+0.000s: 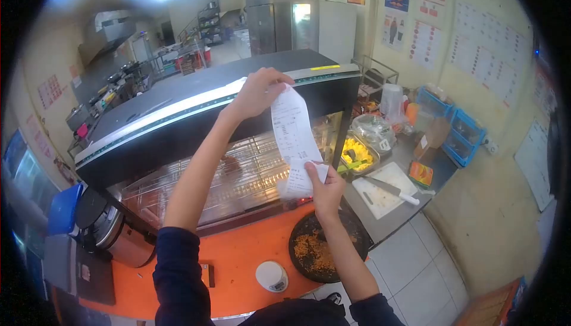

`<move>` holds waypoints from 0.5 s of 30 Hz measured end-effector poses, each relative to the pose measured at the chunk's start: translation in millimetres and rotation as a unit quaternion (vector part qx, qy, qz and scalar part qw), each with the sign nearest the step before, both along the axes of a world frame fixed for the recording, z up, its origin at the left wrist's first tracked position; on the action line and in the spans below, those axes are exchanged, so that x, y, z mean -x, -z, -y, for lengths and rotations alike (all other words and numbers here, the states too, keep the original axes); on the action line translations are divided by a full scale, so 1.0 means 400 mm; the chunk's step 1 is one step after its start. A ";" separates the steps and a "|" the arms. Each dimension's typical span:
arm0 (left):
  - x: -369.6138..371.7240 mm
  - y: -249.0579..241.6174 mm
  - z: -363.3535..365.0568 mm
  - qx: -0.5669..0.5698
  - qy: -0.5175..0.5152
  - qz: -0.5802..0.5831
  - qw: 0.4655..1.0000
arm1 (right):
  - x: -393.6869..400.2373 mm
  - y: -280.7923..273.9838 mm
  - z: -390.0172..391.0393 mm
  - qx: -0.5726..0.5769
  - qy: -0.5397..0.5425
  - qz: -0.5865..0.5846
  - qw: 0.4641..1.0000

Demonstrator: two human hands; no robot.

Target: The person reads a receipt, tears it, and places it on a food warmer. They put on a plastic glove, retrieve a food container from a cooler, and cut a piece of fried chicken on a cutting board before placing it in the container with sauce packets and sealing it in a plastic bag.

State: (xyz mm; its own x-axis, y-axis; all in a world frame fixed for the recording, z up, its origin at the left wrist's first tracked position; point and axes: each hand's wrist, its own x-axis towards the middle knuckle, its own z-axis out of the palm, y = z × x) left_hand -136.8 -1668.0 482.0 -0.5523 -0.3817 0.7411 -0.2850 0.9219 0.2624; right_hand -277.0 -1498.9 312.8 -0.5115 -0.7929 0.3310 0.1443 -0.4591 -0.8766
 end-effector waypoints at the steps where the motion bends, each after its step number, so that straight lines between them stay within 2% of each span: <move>1: -0.005 -0.001 -0.008 -0.018 0.015 -0.033 0.999 | -0.007 0.008 0.003 0.011 -0.004 -0.001 1.000; 3: -0.014 -0.007 -0.017 -0.053 0.039 -0.095 0.993 | -0.024 0.005 0.006 0.038 -0.022 0.008 0.999; 6: -0.039 -0.006 0.005 0.059 -0.076 0.052 0.994 | -0.046 -0.024 0.002 0.027 -0.006 -0.052 0.998; 7: -0.038 0.013 0.014 0.119 -0.092 0.039 0.988 | -0.046 -0.001 0.018 0.023 -0.007 -0.044 0.999; 8: -0.034 0.034 0.026 0.183 -0.119 0.030 0.976 | -0.042 -0.025 -0.003 -0.106 0.043 -0.132 0.985; 9: -0.034 0.041 0.025 0.204 -0.127 0.015 0.970 | -0.044 -0.015 0.003 -0.109 0.070 -0.139 0.982; 10: -0.035 0.044 0.017 0.227 -0.140 0.002 0.964 | -0.044 0.029 0.030 -0.036 0.073 -0.100 0.992; 11: -0.037 0.040 -0.002 0.219 -0.186 0.066 0.956 | -0.054 0.027 0.026 -0.032 0.042 -0.032 0.998; 12: -0.035 0.039 -0.026 0.205 -0.222 0.128 0.944 | -0.058 0.008 0.008 -0.037 0.014 -0.016 0.999; 15: -0.012 0.060 -0.077 0.225 -0.290 0.129 0.921 | -0.058 0.021 0.009 -0.041 -0.001 -0.017 0.999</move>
